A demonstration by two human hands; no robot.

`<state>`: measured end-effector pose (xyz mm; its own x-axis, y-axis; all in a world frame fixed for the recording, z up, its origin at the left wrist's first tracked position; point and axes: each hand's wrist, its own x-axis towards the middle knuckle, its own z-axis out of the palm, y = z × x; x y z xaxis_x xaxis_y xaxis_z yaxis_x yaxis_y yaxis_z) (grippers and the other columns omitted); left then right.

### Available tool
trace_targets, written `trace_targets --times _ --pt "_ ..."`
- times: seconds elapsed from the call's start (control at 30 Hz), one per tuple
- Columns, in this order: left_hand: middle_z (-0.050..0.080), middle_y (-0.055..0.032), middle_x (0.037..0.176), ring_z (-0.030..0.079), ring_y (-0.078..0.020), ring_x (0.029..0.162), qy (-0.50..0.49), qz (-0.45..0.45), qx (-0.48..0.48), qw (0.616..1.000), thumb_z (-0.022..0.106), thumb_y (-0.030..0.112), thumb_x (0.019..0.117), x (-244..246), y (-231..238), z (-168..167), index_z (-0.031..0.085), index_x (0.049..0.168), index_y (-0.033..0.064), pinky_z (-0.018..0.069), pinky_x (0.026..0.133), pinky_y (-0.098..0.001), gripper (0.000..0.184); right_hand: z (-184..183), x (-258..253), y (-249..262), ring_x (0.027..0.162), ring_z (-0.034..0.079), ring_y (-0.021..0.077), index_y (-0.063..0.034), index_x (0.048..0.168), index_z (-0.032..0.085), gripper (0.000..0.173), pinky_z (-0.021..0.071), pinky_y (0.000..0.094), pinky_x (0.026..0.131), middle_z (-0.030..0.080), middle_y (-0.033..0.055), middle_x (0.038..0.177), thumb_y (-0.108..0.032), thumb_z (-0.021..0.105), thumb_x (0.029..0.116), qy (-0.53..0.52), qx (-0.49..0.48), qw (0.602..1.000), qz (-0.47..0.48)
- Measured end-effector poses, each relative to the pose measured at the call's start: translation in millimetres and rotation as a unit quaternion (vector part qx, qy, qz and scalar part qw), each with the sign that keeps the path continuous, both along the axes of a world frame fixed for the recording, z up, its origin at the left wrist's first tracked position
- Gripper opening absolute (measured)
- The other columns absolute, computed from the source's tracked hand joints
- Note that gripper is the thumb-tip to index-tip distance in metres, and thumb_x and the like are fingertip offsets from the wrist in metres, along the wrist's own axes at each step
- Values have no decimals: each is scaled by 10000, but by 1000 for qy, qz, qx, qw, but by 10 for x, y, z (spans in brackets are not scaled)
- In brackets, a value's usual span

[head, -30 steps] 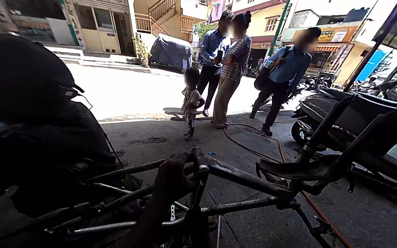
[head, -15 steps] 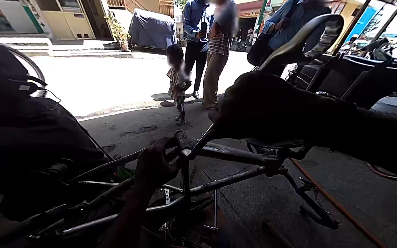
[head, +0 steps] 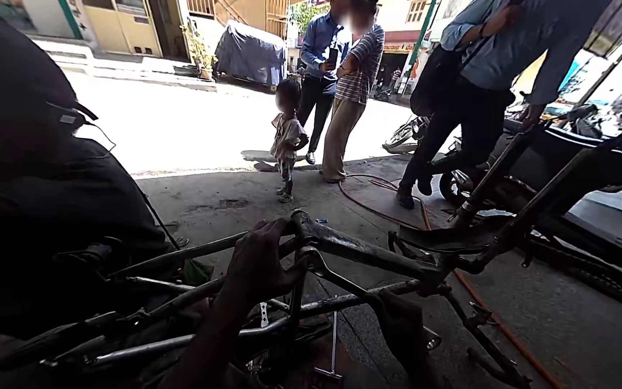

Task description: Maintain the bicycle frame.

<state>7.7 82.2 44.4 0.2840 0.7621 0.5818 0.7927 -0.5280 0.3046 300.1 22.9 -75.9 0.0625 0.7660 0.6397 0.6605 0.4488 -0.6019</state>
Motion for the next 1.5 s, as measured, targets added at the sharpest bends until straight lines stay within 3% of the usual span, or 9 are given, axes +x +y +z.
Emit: trace_targets --times 0.2,0.43,0.53,0.63,0.8,0.9,1.03,1.23,1.5 --pt "722 107 1095 686 -114 1020 -12 15 9 1000 717 545 822 23 34 -38 705 1205 261 597 810 -422 477 -574 -742 -19 484 429 3 -105 710 637 437 381 199 468 477 -78 556 -408 602 1022 276 -75 954 87" --pt "728 125 1102 695 -85 981 -20 27 -4 999 682 614 860 13 50 -83 713 1209 284 598 813 -399 481 -647 -1463 -62 536 491 -21 -106 755 619 482 448 188 512 536 -107 615 -317 362 1105 406 -177 871 213" --pt "721 146 1074 683 -47 965 -26 23 -5 999 656 668 863 5 58 -89 719 1173 303 597 819 -365 483 -728 -743 297 579 524 6 -84 767 667 418 470 228 560 559 -75 631 -292 461 1065 231 -106 952 173" --pt "722 146 1057 683 -44 968 -24 16 -9 1000 660 685 847 -10 69 -64 721 1159 314 597 823 -363 489 93 282 646 506 492 108 -116 705 581 553 425 331 484 473 -8 556 -531 470 1054 -116 10 989 97" --pt "717 139 1012 669 -64 816 -28 14 -2 999 698 653 823 -18 56 -66 711 1172 325 590 703 -402 479 2384 402 674 480 527 205 -143 661 551 553 409 390 437 447 7 532 -575 488 1001 -547 186 810 99" --pt "717 138 979 658 -58 767 -27 13 10 999 666 697 819 -10 61 -50 718 1164 313 581 669 -385 519 2754 261 613 456 508 206 -139 676 560 558 378 385 419 436 9 527 -561 450 1024 -630 191 742 129" --pt "719 139 1012 677 -63 849 -31 6 1 1000 652 761 809 9 37 -28 714 1150 305 596 742 -391 572 2198 499 387 448 485 154 -172 618 536 533 362 353 416 422 -33 506 -582 535 958 -521 189 831 51" --pt "729 119 1022 699 -70 914 -32 28 20 999 583 750 869 27 68 -55 730 1143 286 604 757 -390 559 349 297 248 430 402 92 -152 612 516 613 342 314 424 400 -32 495 -624 514 1002 -102 36 994 16" --pt "743 105 1062 708 -82 953 -13 45 12 999 531 787 879 29 65 -84 738 1175 270 607 814 -403 631 -550 -1406 -187 583 554 21 -22 823 690 405 511 223 571 598 -50 652 -206 443 1086 407 -154 885 165"
